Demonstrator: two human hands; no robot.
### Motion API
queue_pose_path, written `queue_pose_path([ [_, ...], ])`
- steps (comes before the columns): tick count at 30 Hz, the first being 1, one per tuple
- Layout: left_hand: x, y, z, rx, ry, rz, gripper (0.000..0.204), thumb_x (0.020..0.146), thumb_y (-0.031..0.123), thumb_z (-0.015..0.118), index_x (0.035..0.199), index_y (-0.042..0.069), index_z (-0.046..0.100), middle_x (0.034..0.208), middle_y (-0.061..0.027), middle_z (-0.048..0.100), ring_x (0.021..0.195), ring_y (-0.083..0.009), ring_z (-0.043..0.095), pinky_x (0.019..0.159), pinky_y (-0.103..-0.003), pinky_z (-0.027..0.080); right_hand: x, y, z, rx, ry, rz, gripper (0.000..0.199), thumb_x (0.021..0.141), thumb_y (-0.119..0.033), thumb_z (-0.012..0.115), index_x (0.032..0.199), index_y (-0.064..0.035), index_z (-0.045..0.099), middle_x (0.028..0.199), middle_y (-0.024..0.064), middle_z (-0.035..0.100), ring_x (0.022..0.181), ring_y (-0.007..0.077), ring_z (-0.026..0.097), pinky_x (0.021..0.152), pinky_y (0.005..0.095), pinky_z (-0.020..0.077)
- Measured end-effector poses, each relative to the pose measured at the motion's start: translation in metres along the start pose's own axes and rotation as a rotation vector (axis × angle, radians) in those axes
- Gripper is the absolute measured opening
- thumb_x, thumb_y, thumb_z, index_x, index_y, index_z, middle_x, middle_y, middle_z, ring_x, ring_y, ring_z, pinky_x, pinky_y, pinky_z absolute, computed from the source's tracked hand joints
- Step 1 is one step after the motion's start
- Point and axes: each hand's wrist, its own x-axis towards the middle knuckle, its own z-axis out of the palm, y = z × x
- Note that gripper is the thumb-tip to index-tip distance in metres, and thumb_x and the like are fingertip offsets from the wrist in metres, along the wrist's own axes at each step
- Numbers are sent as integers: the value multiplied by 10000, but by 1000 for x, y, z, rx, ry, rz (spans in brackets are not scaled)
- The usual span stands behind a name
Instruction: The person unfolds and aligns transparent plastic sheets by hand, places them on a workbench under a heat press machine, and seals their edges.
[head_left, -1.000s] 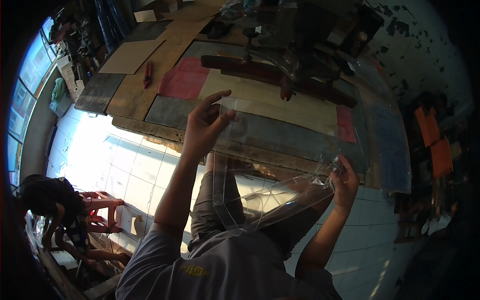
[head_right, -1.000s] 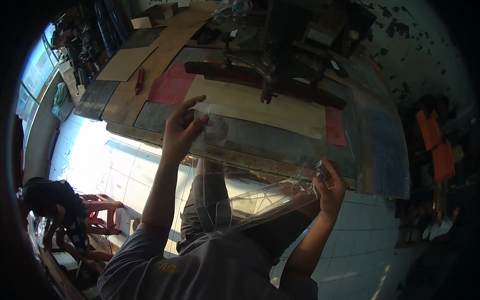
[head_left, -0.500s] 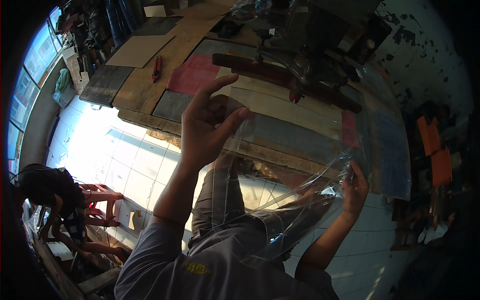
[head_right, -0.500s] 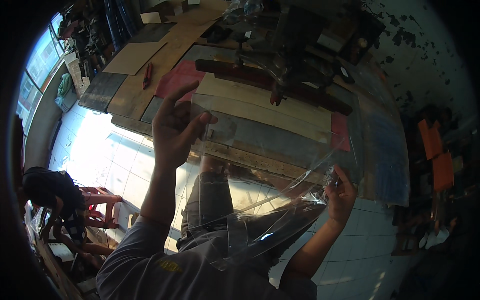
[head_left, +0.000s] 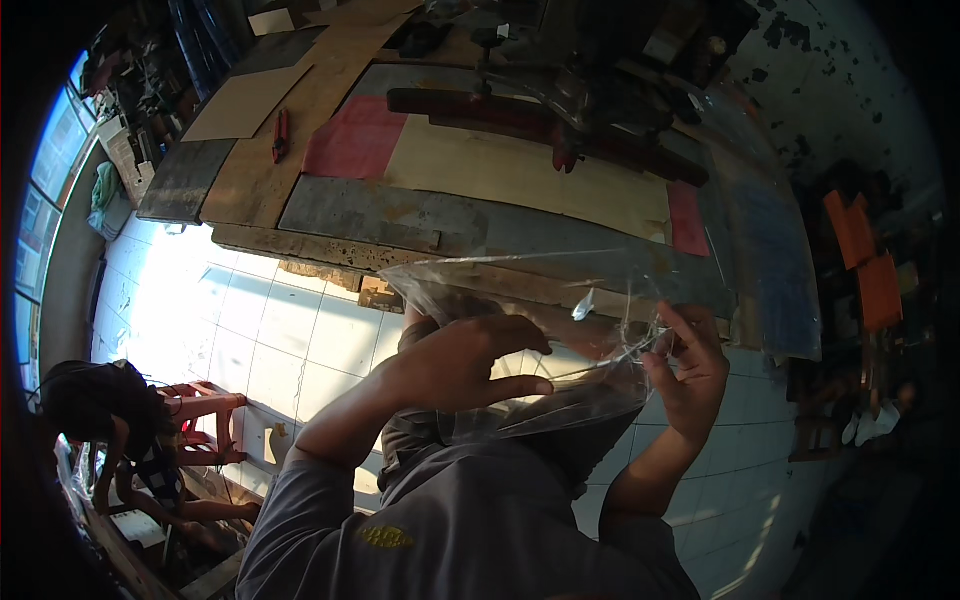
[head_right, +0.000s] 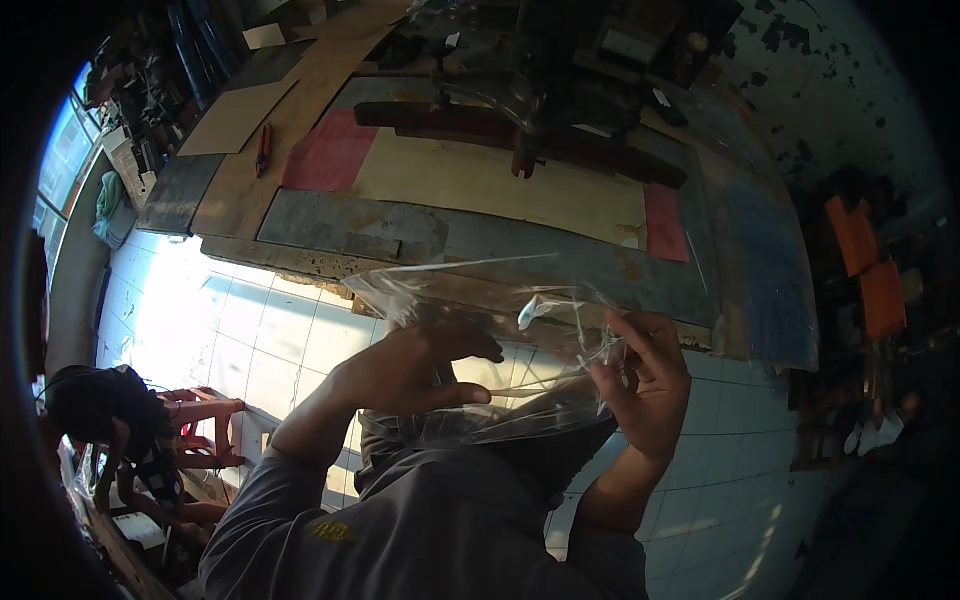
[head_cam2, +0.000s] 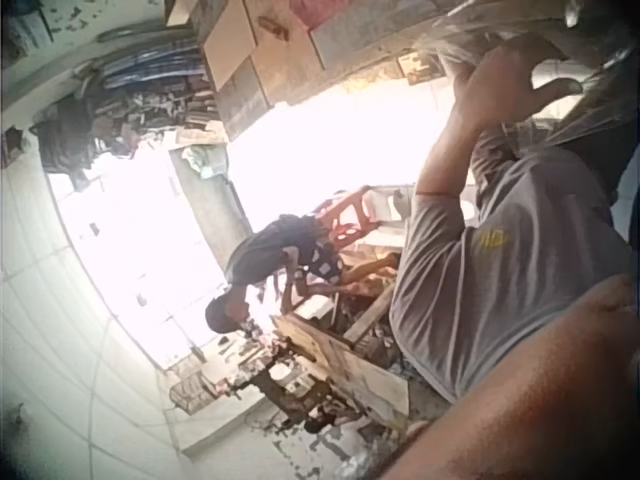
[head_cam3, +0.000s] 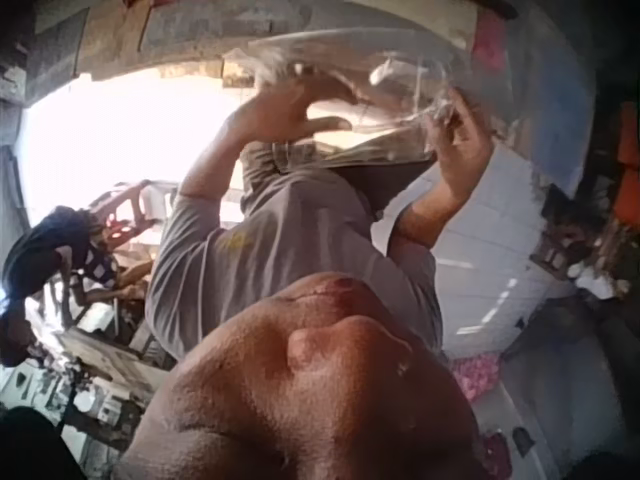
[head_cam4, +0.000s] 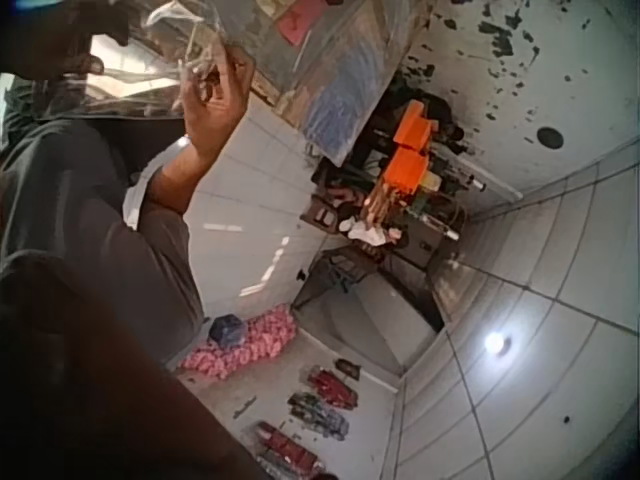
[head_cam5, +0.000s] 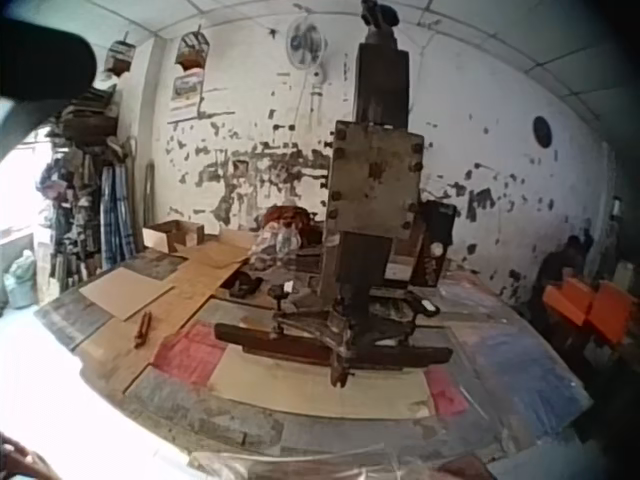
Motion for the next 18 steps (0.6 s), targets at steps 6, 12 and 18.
queue_pose_path([
  [6, 18, -7, 35, -299, -20, -106, 655, 1077, 349, 591, 1605, 41, 354, 1515, -238, 521, 1425, -369, 499, 1158, -455, 416, -2, -13, 15, -97, -126, -56, 613, 750, 63, 785, 1352, -14, 693, 1188, 81, 579, 899, 103, 604, 745, 237, 515],
  [12, 20, -4, 79, -787, 436, 148, 598, 1080, 71, 560, 1612, 16, 294, 1545, -151, 522, 1454, -246, 474, 1205, -438, 383, -9, -15, 27, -239, -78, -114, 625, 723, 6, 839, 1333, -37, 714, 1186, 88, 594, 865, 124, 609, 742, 280, 519],
  [18, 11, -8, 76, -1006, 430, -151, 339, 1041, 121, 666, 1348, -7, 601, 1313, -100, 701, 1284, -167, 620, 1125, -361, 465, -16, -14, 37, -254, -114, -125, 590, 743, -25, 865, 1316, -50, 728, 1221, 91, 593, 857, 127, 617, 710, 269, 527],
])
